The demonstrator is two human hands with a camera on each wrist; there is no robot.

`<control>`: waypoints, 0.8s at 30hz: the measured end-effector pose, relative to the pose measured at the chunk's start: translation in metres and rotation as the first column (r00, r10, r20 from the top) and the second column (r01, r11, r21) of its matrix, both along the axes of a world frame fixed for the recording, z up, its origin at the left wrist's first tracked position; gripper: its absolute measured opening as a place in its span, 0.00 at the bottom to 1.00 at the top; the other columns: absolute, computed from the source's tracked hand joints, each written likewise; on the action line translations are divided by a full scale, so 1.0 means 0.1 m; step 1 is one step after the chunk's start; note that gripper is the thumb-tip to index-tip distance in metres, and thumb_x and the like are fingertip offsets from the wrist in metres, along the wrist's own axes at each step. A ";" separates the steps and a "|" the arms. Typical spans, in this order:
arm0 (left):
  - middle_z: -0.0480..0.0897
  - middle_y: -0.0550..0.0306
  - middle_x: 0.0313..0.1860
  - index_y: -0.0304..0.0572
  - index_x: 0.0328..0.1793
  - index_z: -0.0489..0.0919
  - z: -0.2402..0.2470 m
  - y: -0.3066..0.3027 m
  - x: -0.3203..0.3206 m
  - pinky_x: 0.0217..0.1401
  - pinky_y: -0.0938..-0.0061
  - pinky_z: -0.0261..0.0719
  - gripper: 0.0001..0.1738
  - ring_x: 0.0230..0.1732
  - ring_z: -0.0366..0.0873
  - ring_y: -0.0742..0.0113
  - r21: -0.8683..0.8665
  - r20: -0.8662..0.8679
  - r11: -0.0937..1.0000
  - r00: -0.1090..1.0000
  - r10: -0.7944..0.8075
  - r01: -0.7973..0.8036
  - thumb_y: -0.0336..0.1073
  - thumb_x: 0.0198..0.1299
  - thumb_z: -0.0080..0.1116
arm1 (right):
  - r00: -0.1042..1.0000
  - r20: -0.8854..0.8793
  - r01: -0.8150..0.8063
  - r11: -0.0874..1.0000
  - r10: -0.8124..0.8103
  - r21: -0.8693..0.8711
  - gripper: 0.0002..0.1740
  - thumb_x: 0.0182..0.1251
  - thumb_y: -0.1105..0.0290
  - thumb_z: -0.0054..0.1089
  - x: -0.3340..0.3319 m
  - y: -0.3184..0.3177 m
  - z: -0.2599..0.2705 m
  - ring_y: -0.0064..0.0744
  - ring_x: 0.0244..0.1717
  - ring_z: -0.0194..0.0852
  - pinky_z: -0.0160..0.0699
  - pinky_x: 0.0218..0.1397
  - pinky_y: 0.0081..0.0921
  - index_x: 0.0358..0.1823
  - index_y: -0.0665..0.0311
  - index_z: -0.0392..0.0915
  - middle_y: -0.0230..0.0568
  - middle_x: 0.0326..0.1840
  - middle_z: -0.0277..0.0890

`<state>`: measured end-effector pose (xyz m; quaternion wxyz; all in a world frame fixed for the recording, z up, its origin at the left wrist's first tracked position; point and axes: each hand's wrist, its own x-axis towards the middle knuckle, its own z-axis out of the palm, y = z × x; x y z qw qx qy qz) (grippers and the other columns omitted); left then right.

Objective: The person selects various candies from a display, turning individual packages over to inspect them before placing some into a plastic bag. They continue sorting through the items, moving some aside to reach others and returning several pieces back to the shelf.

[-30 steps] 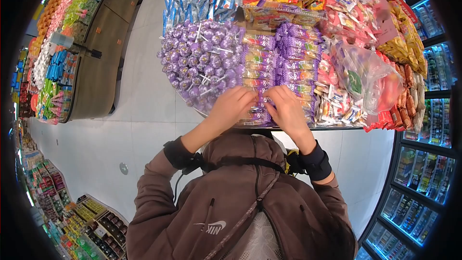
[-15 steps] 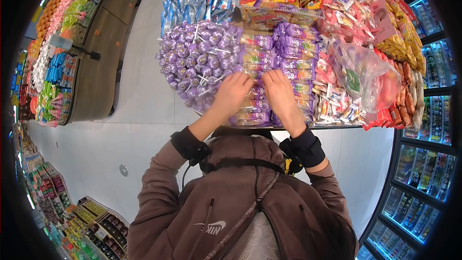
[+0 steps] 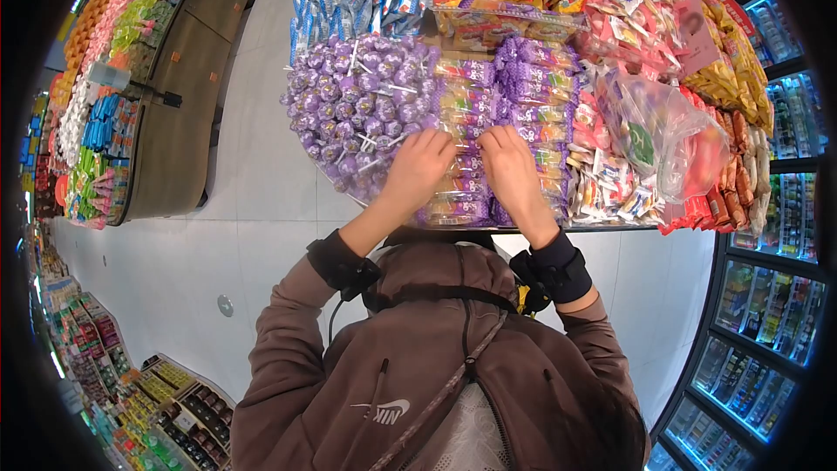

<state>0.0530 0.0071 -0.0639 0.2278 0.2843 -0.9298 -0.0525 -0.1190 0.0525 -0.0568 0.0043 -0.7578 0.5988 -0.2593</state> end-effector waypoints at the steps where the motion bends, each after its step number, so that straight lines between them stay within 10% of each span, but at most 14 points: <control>1: 0.74 0.55 0.41 0.38 0.40 0.74 0.02 0.00 0.00 0.45 0.70 0.68 0.13 0.45 0.71 0.60 0.002 0.001 1.000 1.000 -0.002 0.002 0.31 0.46 0.52 | 0.998 0.069 -0.006 0.999 0.008 -0.031 0.09 0.48 0.79 0.51 -0.01 0.01 0.03 0.41 0.41 0.67 0.67 0.43 0.33 0.33 0.66 0.70 0.42 0.35 0.69; 16: 0.77 0.51 0.38 0.43 0.48 0.74 0.18 0.13 -0.12 0.41 0.66 0.73 0.16 0.40 0.75 0.55 0.396 -0.310 0.918 0.935 0.170 -0.036 0.31 0.50 0.57 | 0.873 0.295 0.486 0.734 -0.387 -0.474 0.10 0.57 0.85 0.47 -1.47 0.87 0.82 0.28 0.38 0.69 0.67 0.41 0.21 0.39 0.68 0.73 0.39 0.40 0.73; 24: 0.78 0.51 0.40 0.42 0.47 0.74 0.28 0.16 -0.39 0.43 0.68 0.74 0.14 0.40 0.77 0.54 0.471 -0.327 0.878 0.909 0.258 -0.080 0.30 0.52 0.56 | 0.812 0.277 0.549 0.833 -0.513 -0.067 0.10 0.56 0.82 0.50 -2.22 0.69 0.84 0.39 0.41 0.74 0.71 0.46 0.29 0.41 0.69 0.73 0.44 0.40 0.75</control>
